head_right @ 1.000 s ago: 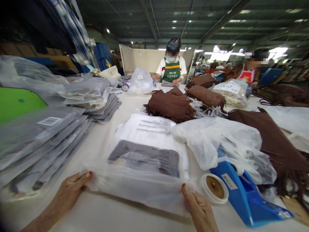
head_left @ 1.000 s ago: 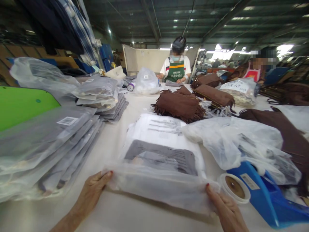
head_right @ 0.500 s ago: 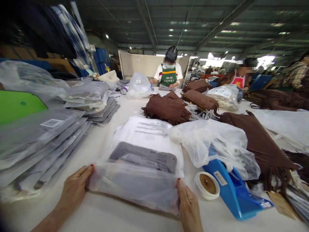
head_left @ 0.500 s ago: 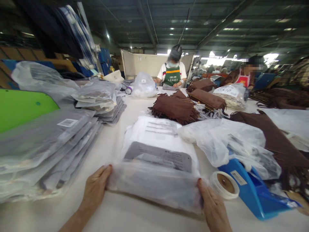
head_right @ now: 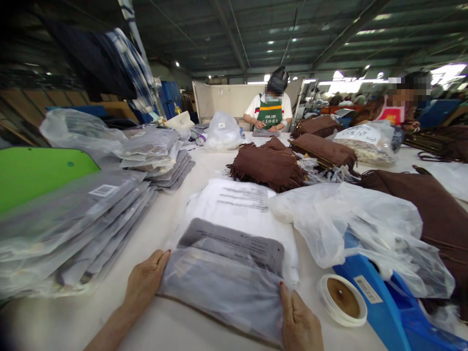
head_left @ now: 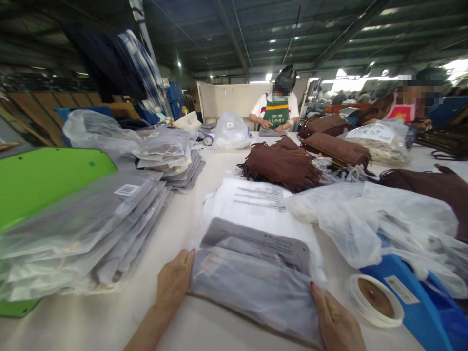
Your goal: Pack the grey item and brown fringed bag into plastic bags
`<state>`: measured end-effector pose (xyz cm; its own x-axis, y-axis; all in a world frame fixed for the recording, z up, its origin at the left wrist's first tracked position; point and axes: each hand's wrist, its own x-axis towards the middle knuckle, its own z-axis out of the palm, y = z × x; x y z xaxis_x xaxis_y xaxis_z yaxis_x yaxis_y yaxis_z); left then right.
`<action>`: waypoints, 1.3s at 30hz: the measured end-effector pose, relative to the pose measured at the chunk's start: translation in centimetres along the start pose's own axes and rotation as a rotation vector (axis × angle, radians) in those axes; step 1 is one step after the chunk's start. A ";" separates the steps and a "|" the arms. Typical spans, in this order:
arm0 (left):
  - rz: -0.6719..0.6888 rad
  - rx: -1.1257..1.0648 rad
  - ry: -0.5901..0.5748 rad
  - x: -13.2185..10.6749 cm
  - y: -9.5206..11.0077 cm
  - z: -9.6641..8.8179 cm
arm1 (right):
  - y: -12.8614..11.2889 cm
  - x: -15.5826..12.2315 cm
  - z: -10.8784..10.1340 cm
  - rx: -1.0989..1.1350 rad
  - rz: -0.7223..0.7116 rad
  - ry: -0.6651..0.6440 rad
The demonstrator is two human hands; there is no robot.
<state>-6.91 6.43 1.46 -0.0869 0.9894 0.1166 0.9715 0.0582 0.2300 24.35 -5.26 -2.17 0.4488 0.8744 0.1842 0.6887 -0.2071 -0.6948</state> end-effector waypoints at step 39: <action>1.223 0.109 -0.214 -0.3 9.1 2.1 | -1.6 -1.7 -0.8 -0.096 0.207 0.019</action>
<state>2.41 6.90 1.48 0.9144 0.4032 0.0354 0.4035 -0.9150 -0.0008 22.87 -6.78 -0.83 0.5964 0.8006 0.0581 0.6312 -0.4230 -0.6501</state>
